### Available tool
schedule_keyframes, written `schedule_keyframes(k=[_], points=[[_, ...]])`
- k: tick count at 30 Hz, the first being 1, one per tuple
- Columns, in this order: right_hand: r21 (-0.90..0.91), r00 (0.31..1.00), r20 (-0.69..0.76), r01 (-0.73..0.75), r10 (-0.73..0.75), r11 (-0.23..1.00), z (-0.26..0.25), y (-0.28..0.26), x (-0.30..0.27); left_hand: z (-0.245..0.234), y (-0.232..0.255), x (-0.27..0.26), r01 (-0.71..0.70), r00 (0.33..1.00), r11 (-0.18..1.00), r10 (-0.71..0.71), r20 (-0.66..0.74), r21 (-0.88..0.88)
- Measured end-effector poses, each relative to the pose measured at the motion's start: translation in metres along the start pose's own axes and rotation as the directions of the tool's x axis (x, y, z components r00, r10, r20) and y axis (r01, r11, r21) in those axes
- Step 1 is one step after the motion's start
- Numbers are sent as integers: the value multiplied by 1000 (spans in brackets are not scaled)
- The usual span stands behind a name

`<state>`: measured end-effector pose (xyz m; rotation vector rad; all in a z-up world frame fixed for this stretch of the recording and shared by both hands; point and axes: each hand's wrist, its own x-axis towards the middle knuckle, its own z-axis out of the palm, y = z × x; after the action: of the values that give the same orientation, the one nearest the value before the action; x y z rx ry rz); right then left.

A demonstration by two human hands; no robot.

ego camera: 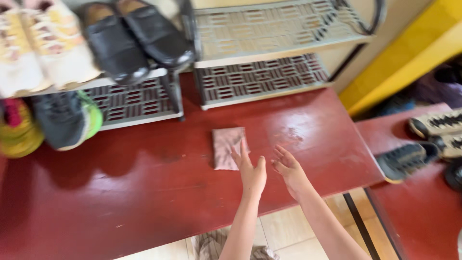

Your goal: The person removes various shoes from a metal shoe rack and places them one by one onto a red bench. The person handles sneakers, loafers, and slip-ons, arranging them in a row on the bench surface.

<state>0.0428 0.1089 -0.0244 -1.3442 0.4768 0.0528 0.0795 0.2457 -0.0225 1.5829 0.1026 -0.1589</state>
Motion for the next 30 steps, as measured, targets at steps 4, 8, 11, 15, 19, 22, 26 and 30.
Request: schedule_keyframes(k=[4,8,11,15,19,22,26,30], points=[[-97,997,62,-36,42,995,85,-7,21,-83,11,32,75,991,996,-81,-110,-54],[-146,986,138,-70,91,987,169,-11,44,-172,37,69,137,967,972,-173,-188,-189],[-96,975,203,-75,93,993,228,-10,68,-234,52,100,166,915,876,-308,-260,-453],[-94,960,277,-20,46,995,306,2,89,-319,46,135,-45,731,856,-324,-601,-515],[-191,938,323,-69,129,979,363,8,98,-393,32,158,-70,668,716,-483,-566,-694],[-212,931,331,-85,153,974,392,9,102,-426,22,173,-169,675,659,-464,-573,-733],[-228,927,337,-91,167,969,413,9,111,-445,12,189,-227,685,639,-432,-587,-735],[-245,923,343,-90,174,965,422,12,118,-450,9,200,-286,718,646,-344,-605,-708]])
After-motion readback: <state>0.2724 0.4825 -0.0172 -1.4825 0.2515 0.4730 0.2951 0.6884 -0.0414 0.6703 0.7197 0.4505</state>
